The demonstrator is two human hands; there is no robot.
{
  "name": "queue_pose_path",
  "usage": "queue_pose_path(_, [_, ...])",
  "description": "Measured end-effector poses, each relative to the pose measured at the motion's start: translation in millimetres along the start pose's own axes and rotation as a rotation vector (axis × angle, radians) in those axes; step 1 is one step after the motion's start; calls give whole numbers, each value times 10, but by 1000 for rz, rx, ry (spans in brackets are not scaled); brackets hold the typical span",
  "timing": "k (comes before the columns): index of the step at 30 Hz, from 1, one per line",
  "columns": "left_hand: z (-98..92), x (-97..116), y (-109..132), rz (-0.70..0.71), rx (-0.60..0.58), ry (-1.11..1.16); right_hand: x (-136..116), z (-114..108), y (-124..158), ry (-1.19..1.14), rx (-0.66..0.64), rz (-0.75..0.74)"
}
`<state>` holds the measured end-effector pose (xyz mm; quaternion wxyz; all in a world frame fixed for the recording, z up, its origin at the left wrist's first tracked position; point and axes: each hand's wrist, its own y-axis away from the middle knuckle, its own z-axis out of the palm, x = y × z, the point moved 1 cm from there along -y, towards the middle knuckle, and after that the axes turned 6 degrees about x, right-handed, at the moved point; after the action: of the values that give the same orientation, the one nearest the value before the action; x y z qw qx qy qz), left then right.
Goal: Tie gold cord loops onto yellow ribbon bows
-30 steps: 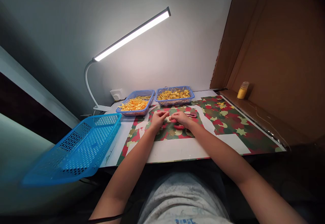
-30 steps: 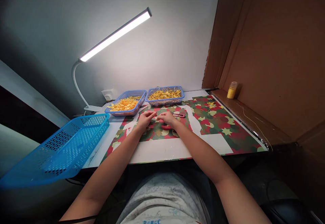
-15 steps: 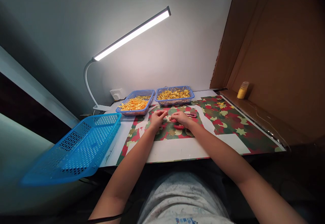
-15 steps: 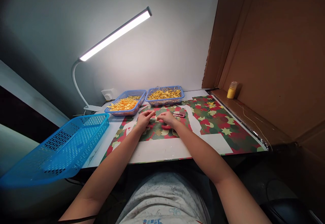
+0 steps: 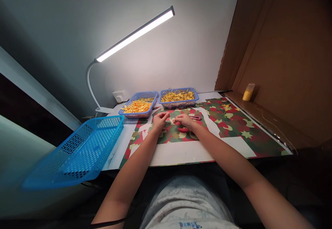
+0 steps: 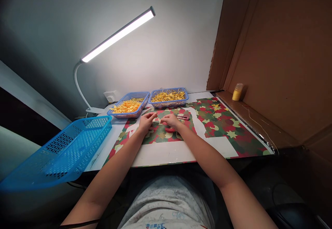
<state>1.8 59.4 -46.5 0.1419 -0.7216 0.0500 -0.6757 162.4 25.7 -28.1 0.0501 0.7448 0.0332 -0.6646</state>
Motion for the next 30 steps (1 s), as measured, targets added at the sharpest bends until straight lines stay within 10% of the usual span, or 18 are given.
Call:
queue_pose_path(18, [-3,3,-39,53,89,-40,52,-11,-50,84,-40,-86])
queue_pose_path(30, [-1,31,36,148,102,-258,-114,-109,24,528,131,-462])
